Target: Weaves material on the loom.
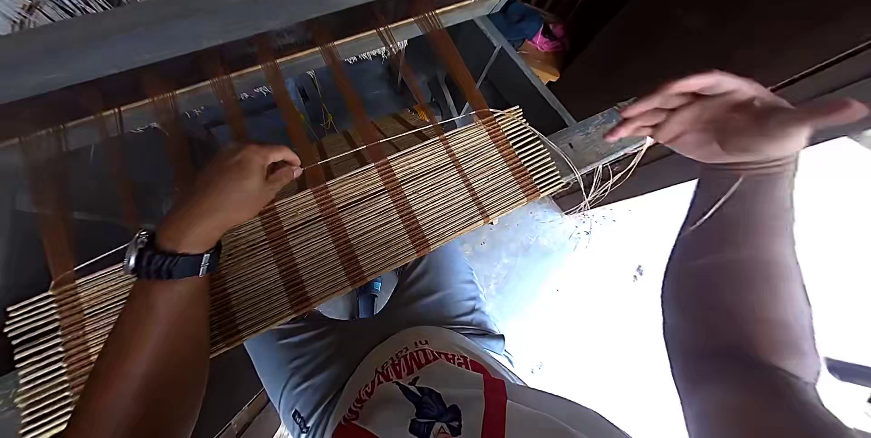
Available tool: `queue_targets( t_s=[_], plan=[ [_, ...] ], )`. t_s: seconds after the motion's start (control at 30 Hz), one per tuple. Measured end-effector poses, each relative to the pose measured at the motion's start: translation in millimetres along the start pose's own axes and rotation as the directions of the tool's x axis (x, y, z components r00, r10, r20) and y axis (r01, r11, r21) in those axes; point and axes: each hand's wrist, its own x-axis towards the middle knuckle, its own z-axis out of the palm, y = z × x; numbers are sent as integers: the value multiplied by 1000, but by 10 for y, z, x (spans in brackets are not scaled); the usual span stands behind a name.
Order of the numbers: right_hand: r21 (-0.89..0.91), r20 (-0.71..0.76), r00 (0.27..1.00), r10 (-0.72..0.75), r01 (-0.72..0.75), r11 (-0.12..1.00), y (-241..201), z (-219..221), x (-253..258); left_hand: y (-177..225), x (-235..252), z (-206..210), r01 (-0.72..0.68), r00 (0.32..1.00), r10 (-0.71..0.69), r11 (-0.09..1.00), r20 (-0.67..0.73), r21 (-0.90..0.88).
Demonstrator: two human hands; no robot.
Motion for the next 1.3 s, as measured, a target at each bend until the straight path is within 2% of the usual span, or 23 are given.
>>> queue_targets(
  t_s=[0.07, 0.1, 0.13, 0.2, 0.27, 0.37, 0.5, 0.73, 0.83, 0.93, 1.03, 1.1, 1.2, 1.3],
  plan=[
    [-135, -183, 971, 154, -180, 974, 199, 112, 357, -16, -14, 16, 40, 997, -41, 999, 66, 14],
    [-281, -266, 931, 249, -322, 904, 292, 177, 501, -18, -13, -3, 81, 990, -84, 996, 110, 32],
    [-421, -292, 893, 344, -442, 792, 370, 253, 618, -29, -22, -17, 108, 984, -112, 993, 135, 41],
    [-571, -268, 821, 503, -556, 604, 523, 390, 783, -56, -51, -38, 132, 979, -138, 990, 148, 48],
    [-610, -244, 785, 569, -581, 539, 631, 459, 838, -54, -63, -41, 142, 979, -148, 989, 138, 51],
    [-599, -243, 814, 527, -553, 579, 649, 498, 805, -12, -43, -8, 126, 984, -134, 990, 117, 68],
    [-533, -242, 806, 540, -576, 620, 584, 512, 771, -10, -3, 11, 97, 989, -108, 990, 102, 107],
    [-645, -362, 785, 504, -601, 473, 564, 533, 774, -33, -19, 40, -24, 1000, 25, 994, -4, 105],
    [-638, -434, 801, 412, -596, 487, 507, 593, 793, -59, -10, 91, -43, 999, 45, 991, -14, 127],
    [-698, -471, 849, 239, -524, 488, 612, 571, 828, -57, -14, 132, -39, 999, 39, 988, 4, 148],
    [-718, -484, 848, 216, -526, 456, 773, 504, 806, -14, -30, 142, -18, 999, 13, 989, 37, 150],
    [-723, -472, 860, 197, -505, 472, 869, 464, 770, 10, -77, 107, 3, 999, -8, 992, 37, 128],
    [-734, -402, 907, 127, -402, 547, 1045, 387, 749, -92, -230, -46, 27, 997, -24, 999, -79, 43],
    [-747, -402, 910, 98, -388, 540, 1084, 430, 801, -356, -585, -373, 162, 953, -151, 986, -263, 23]
  ],
)
